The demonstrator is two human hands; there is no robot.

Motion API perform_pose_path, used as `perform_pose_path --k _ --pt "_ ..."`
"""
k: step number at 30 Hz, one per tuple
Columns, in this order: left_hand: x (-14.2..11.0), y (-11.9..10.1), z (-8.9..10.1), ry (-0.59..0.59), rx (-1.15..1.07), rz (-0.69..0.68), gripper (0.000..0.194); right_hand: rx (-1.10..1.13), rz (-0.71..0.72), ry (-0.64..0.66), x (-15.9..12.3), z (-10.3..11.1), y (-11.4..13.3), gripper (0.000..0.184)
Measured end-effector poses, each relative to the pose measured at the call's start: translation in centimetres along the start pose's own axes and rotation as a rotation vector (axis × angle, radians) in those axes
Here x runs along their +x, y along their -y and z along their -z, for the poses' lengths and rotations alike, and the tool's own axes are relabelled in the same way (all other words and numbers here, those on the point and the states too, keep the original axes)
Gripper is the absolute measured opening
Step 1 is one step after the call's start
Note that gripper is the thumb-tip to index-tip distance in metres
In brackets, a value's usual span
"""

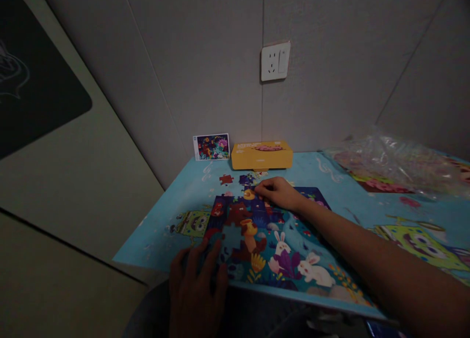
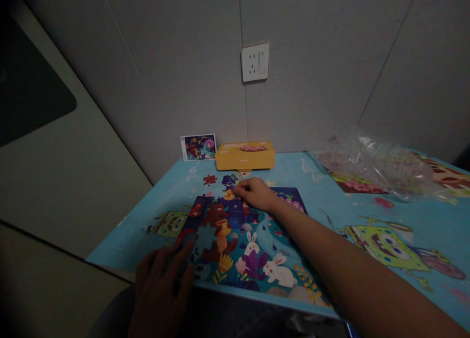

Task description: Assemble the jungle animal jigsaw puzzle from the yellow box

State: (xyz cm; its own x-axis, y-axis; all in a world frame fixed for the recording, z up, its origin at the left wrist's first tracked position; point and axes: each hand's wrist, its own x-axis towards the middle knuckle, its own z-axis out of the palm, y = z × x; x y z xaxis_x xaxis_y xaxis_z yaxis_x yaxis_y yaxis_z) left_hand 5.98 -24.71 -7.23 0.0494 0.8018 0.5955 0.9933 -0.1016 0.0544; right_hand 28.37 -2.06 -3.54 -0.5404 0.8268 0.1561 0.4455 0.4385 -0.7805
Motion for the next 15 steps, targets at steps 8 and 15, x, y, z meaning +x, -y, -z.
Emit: perform_pose_path --k 8,15 --pt "14.9 1.1 -0.4 0.297 -0.079 -0.038 0.031 0.015 -0.010 -0.034 0.0 -0.1 -0.1 0.037" --pt "24.1 4.9 -11.8 0.149 -0.303 0.162 0.033 -0.108 -0.077 -0.184 0.3 0.5 -0.7 0.034"
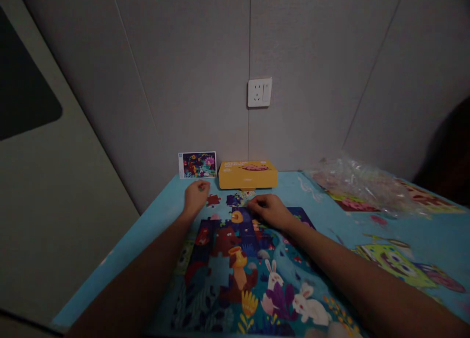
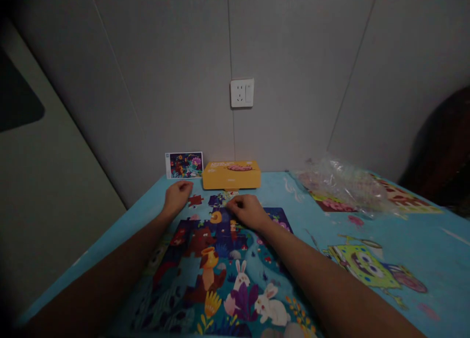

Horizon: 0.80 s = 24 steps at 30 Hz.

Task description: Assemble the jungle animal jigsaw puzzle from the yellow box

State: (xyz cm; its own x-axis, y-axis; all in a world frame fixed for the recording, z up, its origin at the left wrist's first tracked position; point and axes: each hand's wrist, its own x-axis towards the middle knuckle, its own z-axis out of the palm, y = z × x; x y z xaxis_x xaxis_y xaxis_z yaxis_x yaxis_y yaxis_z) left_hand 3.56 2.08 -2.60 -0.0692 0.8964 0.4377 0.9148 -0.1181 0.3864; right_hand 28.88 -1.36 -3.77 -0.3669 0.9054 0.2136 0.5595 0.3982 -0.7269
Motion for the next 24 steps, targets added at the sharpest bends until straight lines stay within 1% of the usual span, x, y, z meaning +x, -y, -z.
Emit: perform_pose_path --k 1,3,4,6,8,10,14,16,18,21,22,24 --pt "0.4 0.9 -0.6 0.000 -0.018 0.029 0.036 -0.001 -0.005 -0.007 0.1 0.0 -0.2 0.032" --pt "0.6 2.2 -1.0 0.056 -0.063 0.024 0.032 0.005 -0.010 -0.007 0.2 -0.1 -0.5 0.030" --pt "0.5 2.7 -1.0 0.092 -0.083 0.005 0.033 0.005 -0.012 0.000 0.3 -0.2 -0.6 0.030" --pt "0.3 3.2 -0.8 0.165 -0.092 -0.082 0.040 -0.027 -0.039 0.016 0.5 -0.4 -0.5 0.030" --pt "0.2 3.3 -0.5 0.215 -0.077 -0.177 0.047 -0.095 -0.094 0.025 0.6 -0.6 -0.1 0.029" --pt "0.2 3.1 -0.5 0.244 -0.078 -0.211 0.042 -0.203 -0.146 0.019 0.8 -0.8 0.6 0.025" --pt "0.2 2.9 -0.8 0.287 -0.145 -0.153 0.026 -0.459 -0.204 -0.018 1.1 -1.2 2.2 0.020" --pt "0.0 2.7 -0.8 0.293 -0.166 -0.142 0.025 -0.557 -0.192 -0.027 1.1 -1.4 2.6 0.022" --pt "-0.2 2.6 -0.7 0.279 -0.130 -0.142 0.033 -0.618 -0.141 -0.037 1.0 -1.5 2.7 0.026" --pt "-0.6 2.3 0.0 0.257 0.058 -0.128 0.058 -0.627 -0.072 -0.034 0.7 -1.5 2.6 0.029" --pt "-0.7 2.2 0.2 0.262 0.120 -0.120 0.063 -0.617 -0.053 -0.028 0.7 -1.4 2.5 0.029" --pt "-0.8 2.1 0.7 0.290 0.178 -0.104 0.065 -0.596 -0.004 -0.011 0.6 -1.3 2.4 0.028"
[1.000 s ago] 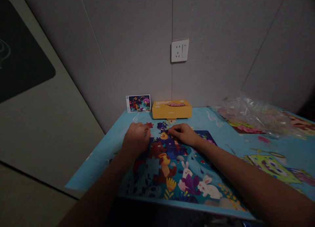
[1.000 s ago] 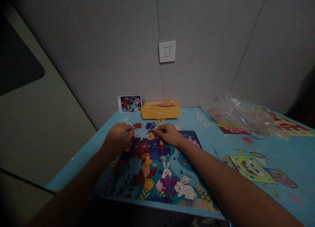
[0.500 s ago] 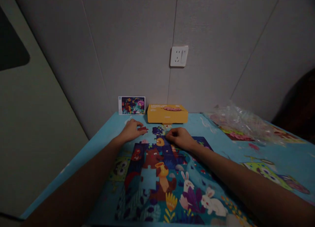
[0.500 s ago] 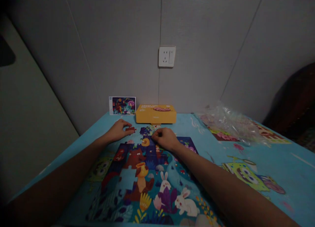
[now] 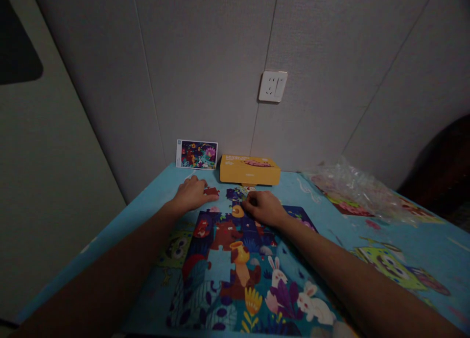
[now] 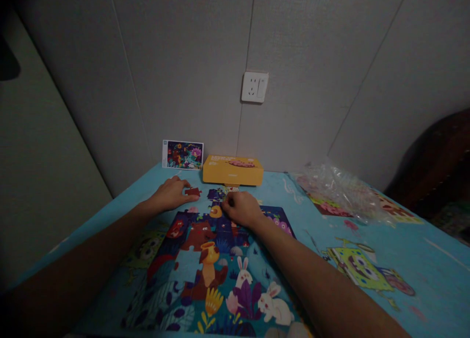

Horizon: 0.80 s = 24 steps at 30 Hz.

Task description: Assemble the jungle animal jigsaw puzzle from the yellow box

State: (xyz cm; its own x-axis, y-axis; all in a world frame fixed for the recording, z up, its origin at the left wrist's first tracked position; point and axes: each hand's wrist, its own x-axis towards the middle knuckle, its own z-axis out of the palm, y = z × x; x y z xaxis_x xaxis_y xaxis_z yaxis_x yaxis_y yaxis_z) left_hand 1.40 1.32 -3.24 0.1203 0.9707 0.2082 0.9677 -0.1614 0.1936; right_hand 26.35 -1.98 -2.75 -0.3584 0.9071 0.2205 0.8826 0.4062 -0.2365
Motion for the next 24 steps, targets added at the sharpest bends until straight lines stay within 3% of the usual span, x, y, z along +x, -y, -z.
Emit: perform_pose_path --k 5,8,12,15,20,24 --pt "0.0 -0.2 0.0 0.012 -0.106 0.067 0.051 0.028 0.079 -0.009 -0.1 0.1 0.1 0.025" --pt "0.1 -0.8 -0.3 -0.054 -0.422 0.130 0.040 0.097 0.100 -0.016 -0.2 0.3 0.5 0.024" --pt "-0.2 -2.5 0.2 -0.026 -1.006 -0.053 0.023 0.321 0.124 -0.094 -0.2 0.2 1.0 0.029" --pt "-1.0 -3.7 0.8 0.046 -1.137 -0.153 0.020 0.577 0.126 -0.127 -0.2 -0.2 1.2 0.030" --pt "-1.8 -4.0 1.5 0.151 -1.259 -0.192 0.030 0.979 0.023 0.025 -0.8 0.2 1.7 0.035" --pt "-2.0 -3.5 1.9 0.283 -1.377 -0.200 0.042 1.109 0.016 0.148 -1.7 1.6 2.8 0.043"
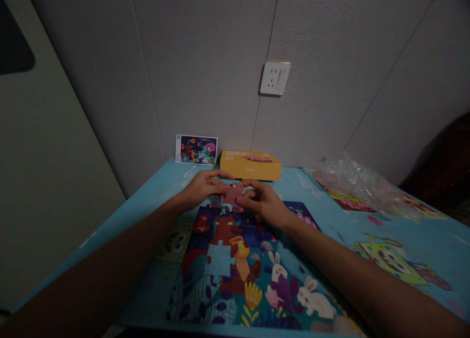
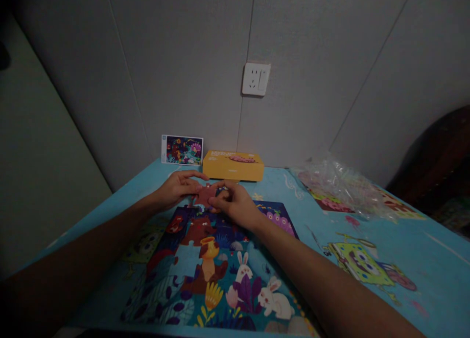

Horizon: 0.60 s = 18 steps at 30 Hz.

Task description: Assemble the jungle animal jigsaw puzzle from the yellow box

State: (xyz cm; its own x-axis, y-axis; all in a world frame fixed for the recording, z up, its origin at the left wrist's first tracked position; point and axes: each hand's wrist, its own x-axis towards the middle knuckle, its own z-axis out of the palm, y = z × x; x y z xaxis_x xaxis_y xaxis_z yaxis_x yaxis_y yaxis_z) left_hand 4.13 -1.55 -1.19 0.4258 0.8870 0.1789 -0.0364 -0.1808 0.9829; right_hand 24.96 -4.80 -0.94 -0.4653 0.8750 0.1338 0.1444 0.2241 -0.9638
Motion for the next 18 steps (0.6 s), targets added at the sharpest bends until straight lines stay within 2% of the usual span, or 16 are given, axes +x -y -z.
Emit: perform_pose_path --k 2,6,8,10,13,18 --pt "-0.2 -0.1 0.2 0.081 -0.049 0.065 0.042 0.008 0.008 0.051 -0.5 -0.4 0.7 0.045" --pt "-0.6 -0.2 0.6 0.249 -0.135 0.277 0.053 -0.085 -0.072 0.264 -1.6 -1.2 1.1 0.027" --pt "-0.7 -0.3 0.6 0.330 -0.054 0.370 0.054 -0.175 -0.094 0.391 -2.1 -1.5 1.0 0.028" --pt "-0.8 -0.4 0.3 0.394 0.077 0.416 0.051 -0.276 -0.050 0.468 -2.4 -1.8 0.8 0.030" --pt "-1.0 -0.7 -0.2 0.418 0.167 0.424 0.046 -0.404 0.025 0.505 -2.7 -2.2 0.7 0.030" --pt "-1.1 -1.0 -0.5 0.408 0.180 0.419 0.044 -0.427 0.050 0.566 -2.8 -2.5 1.1 0.032"
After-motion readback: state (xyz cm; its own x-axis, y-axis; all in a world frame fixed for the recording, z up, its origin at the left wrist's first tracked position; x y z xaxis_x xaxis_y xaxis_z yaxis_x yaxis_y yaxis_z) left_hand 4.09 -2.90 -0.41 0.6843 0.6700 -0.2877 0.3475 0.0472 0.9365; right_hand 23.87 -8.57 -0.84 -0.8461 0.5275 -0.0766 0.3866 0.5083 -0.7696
